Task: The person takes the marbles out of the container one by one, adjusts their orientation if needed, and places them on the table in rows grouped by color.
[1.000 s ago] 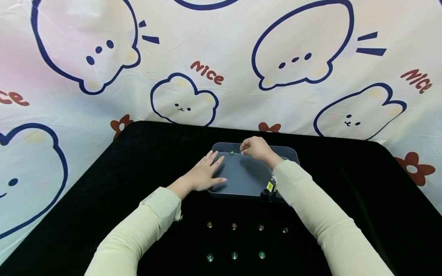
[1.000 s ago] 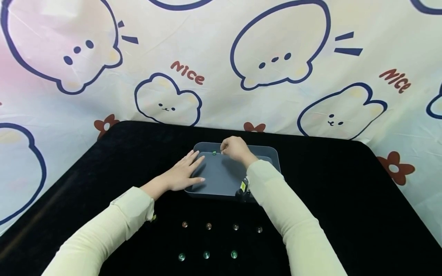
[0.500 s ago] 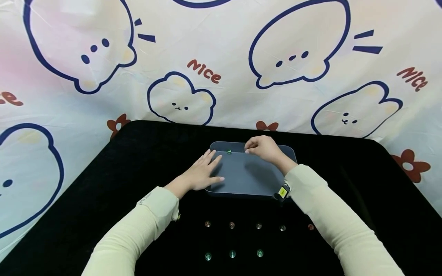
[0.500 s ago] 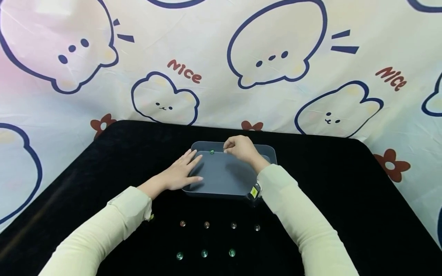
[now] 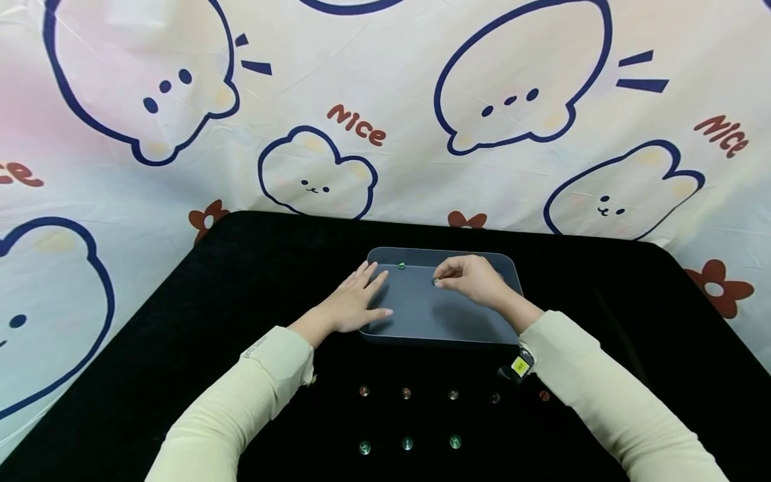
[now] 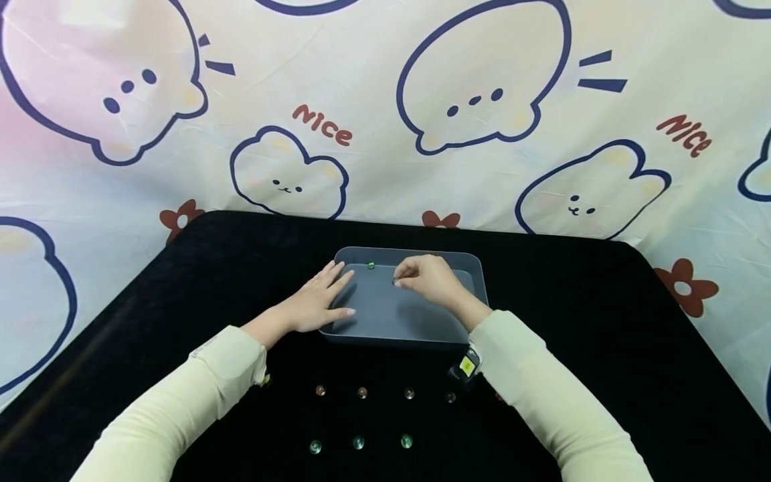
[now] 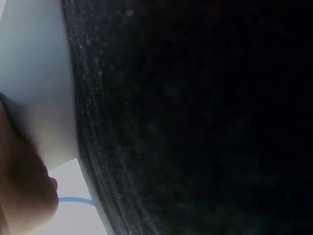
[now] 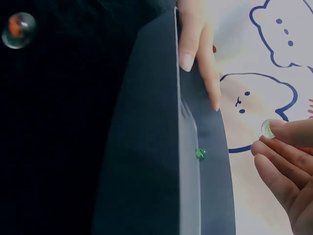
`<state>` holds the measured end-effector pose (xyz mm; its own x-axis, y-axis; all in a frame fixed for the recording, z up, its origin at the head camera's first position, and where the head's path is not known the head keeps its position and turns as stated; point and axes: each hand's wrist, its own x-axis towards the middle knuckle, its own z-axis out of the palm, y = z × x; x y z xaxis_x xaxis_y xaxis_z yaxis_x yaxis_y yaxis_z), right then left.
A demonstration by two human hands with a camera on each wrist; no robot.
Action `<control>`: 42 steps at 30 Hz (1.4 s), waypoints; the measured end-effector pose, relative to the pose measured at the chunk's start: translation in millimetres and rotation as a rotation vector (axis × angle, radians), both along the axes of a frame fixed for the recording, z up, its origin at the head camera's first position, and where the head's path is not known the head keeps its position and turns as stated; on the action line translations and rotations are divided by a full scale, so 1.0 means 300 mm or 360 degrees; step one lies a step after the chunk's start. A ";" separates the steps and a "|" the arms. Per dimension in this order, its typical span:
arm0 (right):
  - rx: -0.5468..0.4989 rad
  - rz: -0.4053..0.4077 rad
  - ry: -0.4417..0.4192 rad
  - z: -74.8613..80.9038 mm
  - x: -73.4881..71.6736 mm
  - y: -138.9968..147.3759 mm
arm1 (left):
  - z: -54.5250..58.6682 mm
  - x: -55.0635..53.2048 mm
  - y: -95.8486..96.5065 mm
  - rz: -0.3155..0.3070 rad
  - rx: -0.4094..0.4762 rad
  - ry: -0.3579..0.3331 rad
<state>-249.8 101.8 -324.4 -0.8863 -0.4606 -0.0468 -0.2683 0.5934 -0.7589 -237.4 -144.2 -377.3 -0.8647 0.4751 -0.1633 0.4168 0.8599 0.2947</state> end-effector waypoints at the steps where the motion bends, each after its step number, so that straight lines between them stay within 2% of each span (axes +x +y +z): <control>1: -0.0002 -0.0007 0.0000 -0.001 0.006 0.003 | 0.001 0.000 0.000 0.0003 -0.0001 -0.0003; 10: -0.0076 0.0027 0.0041 -0.009 0.053 0.024 | 0.001 -0.002 0.001 -0.0003 0.0013 -0.0027; 19: -0.0153 0.0024 0.0054 -0.007 0.100 0.053 | -0.006 -0.008 -0.002 -0.0012 0.0021 0.0005; 29: -0.0216 -0.0003 0.0003 -0.027 0.150 0.092 | -0.013 -0.009 -0.002 -0.0020 0.0019 -0.0008; 42: -0.0302 0.0053 -0.0027 -0.043 0.225 0.115 | -0.003 -0.004 -0.001 -0.0016 0.0016 -0.0013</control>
<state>-182.1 136.3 -337.3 -0.8702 -0.4918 0.0288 -0.2715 0.4301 -0.8610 -238.6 -144.4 -378.3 -0.8585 0.4854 -0.1653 0.4230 0.8526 0.3069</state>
